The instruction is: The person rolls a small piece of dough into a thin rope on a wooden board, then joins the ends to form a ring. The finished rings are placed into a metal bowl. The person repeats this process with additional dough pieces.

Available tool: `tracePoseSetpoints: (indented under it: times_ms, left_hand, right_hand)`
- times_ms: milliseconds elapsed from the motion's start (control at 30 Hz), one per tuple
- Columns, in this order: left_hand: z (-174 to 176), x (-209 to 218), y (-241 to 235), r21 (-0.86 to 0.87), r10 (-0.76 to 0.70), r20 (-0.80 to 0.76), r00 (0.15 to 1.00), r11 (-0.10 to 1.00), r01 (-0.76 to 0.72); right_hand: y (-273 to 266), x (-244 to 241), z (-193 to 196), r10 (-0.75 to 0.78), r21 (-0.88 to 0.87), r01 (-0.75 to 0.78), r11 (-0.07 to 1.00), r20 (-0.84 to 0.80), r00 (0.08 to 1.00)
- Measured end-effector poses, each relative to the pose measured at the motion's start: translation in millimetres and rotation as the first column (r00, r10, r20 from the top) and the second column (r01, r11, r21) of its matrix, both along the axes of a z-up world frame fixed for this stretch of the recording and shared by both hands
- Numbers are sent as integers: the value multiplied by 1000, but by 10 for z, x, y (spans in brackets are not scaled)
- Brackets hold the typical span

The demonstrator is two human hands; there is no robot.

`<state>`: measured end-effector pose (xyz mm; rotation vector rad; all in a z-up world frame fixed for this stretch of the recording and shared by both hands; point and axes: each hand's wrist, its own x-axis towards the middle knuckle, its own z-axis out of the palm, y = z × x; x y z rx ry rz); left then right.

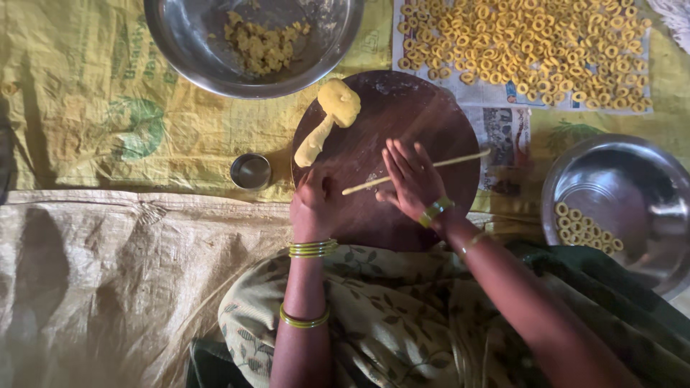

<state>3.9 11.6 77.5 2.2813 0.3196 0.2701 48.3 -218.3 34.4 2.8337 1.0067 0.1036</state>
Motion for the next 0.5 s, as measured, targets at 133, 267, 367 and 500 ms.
tracePoseSetpoints:
  times_ms: [133, 267, 367, 500]
  left_hand:
    - [32, -36, 33, -64, -16, 65, 998, 998, 20]
    - [68, -26, 36, -38, -39, 14, 999, 999, 39]
    - [84, -11, 14, -92, -45, 25, 999, 995, 47]
    - [97, -23, -7, -83, -76, 65, 995, 993, 81]
  right_hand:
    - [101, 71, -5, 68, 46, -65, 997, -77, 995]
    - [-63, -373, -21, 152, 160, -141, 977, -60, 986]
    - [-214, -743, -6, 171, -13, -171, 985, -5, 985]
    - [-221, -694, 14, 197, 140, -188, 972, -54, 979]
